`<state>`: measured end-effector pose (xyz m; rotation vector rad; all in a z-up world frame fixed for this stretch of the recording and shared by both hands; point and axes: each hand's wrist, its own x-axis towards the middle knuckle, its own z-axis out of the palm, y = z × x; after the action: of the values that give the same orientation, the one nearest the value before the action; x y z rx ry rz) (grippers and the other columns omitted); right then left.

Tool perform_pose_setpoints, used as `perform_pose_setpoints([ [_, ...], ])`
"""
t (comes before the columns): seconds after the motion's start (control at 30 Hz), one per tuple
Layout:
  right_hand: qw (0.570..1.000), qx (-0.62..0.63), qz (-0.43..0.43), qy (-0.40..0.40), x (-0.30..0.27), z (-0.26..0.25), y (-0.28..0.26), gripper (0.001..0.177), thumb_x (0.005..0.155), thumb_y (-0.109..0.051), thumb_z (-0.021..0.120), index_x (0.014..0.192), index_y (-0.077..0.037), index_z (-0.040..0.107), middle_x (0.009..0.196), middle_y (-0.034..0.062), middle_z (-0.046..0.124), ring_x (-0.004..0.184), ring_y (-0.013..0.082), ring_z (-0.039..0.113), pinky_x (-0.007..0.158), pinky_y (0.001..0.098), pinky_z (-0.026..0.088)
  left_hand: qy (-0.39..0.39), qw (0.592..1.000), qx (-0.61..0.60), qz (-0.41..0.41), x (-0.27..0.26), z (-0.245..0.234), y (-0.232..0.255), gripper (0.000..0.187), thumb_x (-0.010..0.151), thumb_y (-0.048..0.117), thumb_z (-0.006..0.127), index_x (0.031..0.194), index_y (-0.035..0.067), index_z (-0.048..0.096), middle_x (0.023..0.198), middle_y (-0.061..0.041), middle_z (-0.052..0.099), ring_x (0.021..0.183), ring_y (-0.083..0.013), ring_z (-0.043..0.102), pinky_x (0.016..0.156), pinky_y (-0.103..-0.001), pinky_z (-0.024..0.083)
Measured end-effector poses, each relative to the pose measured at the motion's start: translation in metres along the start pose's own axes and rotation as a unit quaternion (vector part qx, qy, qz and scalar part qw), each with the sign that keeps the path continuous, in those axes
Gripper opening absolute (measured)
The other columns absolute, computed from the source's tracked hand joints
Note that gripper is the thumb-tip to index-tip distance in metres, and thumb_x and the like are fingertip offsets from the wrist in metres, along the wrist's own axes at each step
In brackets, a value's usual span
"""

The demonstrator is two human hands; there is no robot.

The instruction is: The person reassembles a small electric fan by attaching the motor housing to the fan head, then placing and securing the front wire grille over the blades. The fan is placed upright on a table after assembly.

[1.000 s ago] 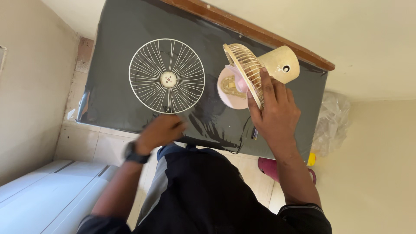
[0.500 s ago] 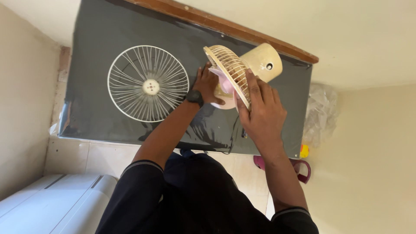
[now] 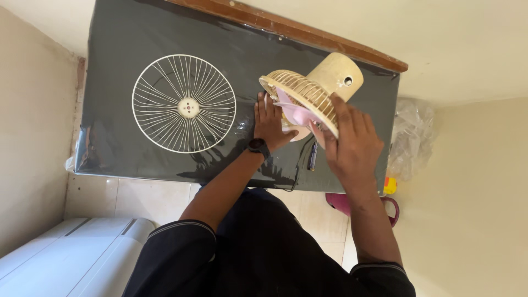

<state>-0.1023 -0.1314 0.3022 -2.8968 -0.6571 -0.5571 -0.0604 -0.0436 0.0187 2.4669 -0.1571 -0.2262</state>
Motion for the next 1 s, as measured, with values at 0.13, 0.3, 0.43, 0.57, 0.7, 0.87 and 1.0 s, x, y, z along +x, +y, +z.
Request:
perform_pose_setpoints([
  [0.13, 0.999, 0.022, 0.025, 0.002, -0.001, -0.002, 0.017, 0.036, 0.108, -0.024, 0.062, 0.140, -0.006, 0.062, 0.121, 0.0150, 0.070, 0.101, 0.0343, 0.067, 0.086, 0.0433, 0.054, -0.008, 1.000, -0.007, -0.012, -0.002, -0.001, 0.005, 0.117, 0.076, 0.064, 0.074, 0.156, -0.003, 0.022, 0.165, -0.029, 0.006, 0.154, -0.0487, -0.004, 0.125, -0.059, 0.002],
  [0.3, 0.996, 0.069, 0.049, 0.025, 0.003, -0.010, 0.040, 0.031, 0.116, -0.028, 0.056, 0.139, -0.008, 0.064, 0.119, 0.0151, 0.071, 0.110, 0.0336, 0.069, 0.095, 0.0431, 0.055, 0.000, 0.999, -0.028, -0.031, -0.013, -0.001, 0.015, 0.115, 0.077, 0.061, 0.074, 0.156, -0.004, 0.022, 0.167, -0.028, 0.001, 0.154, -0.0490, -0.006, 0.124, -0.059, 0.003],
  [0.43, 0.994, 0.087, 0.067, 0.015, -0.001, -0.012, 0.054, 0.033, 0.115, -0.030, 0.055, 0.137, -0.007, 0.065, 0.112, 0.0150, 0.071, 0.107, 0.0332, 0.069, 0.092, 0.0431, 0.054, 0.027, 0.998, -0.022, -0.061, -0.019, 0.012, 0.030, 0.112, 0.081, 0.060, 0.071, 0.157, -0.006, 0.022, 0.167, -0.028, 0.001, 0.154, -0.0505, -0.006, 0.124, -0.060, 0.004],
  [0.57, 0.992, 0.110, 0.065, 0.012, -0.010, -0.016, 0.061, 0.033, 0.114, -0.030, 0.055, 0.136, -0.008, 0.065, 0.111, 0.0151, 0.070, 0.104, 0.0323, 0.068, 0.092, 0.0427, 0.054, 0.040, 0.997, -0.011, -0.064, -0.026, 0.028, 0.038, 0.106, 0.088, 0.061, 0.063, 0.155, -0.009, 0.024, 0.166, -0.031, -0.002, 0.152, -0.0540, -0.008, 0.122, -0.063, 0.004],
  [0.7, 0.993, 0.107, 0.043, -0.005, -0.018, -0.023, 0.065, 0.038, 0.113, -0.033, 0.055, 0.138, -0.007, 0.065, 0.115, 0.0152, 0.070, 0.105, 0.0335, 0.067, 0.091, 0.0429, 0.054, 0.023, 0.998, 0.014, -0.065, -0.024, 0.036, 0.035, 0.103, 0.089, 0.064, 0.059, 0.155, -0.009, 0.026, 0.165, -0.033, -0.005, 0.151, -0.0546, -0.010, 0.122, -0.064, 0.002],
  [0.87, 0.996, 0.086, 0.003, -0.010, -0.024, -0.026, 0.060, 0.053, 0.111, -0.049, 0.050, 0.138, -0.006, 0.064, 0.118, 0.0144, 0.070, 0.104, 0.0332, 0.067, 0.088, 0.0423, 0.054, 0.019, 0.997, 0.025, -0.064, -0.019, 0.041, 0.033, 0.104, 0.090, 0.065, 0.057, 0.155, -0.009, 0.024, 0.165, -0.033, -0.006, 0.151, -0.0548, -0.010, 0.121, -0.064, 0.000],
  [1.0, 0.997, 0.068, 0.030, -0.005, -0.026, -0.025, 0.053, 0.056, 0.115, -0.051, 0.041, 0.139, -0.008, 0.066, 0.118, 0.0150, 0.071, 0.103, 0.0332, 0.069, 0.084, 0.0419, 0.056, 0.013, 0.997, 0.037, -0.062, -0.021, 0.041, 0.032, 0.107, 0.090, 0.067, 0.056, 0.156, -0.009, 0.020, 0.164, -0.034, -0.006, 0.150, -0.0559, -0.011, 0.121, -0.065, 0.000],
])
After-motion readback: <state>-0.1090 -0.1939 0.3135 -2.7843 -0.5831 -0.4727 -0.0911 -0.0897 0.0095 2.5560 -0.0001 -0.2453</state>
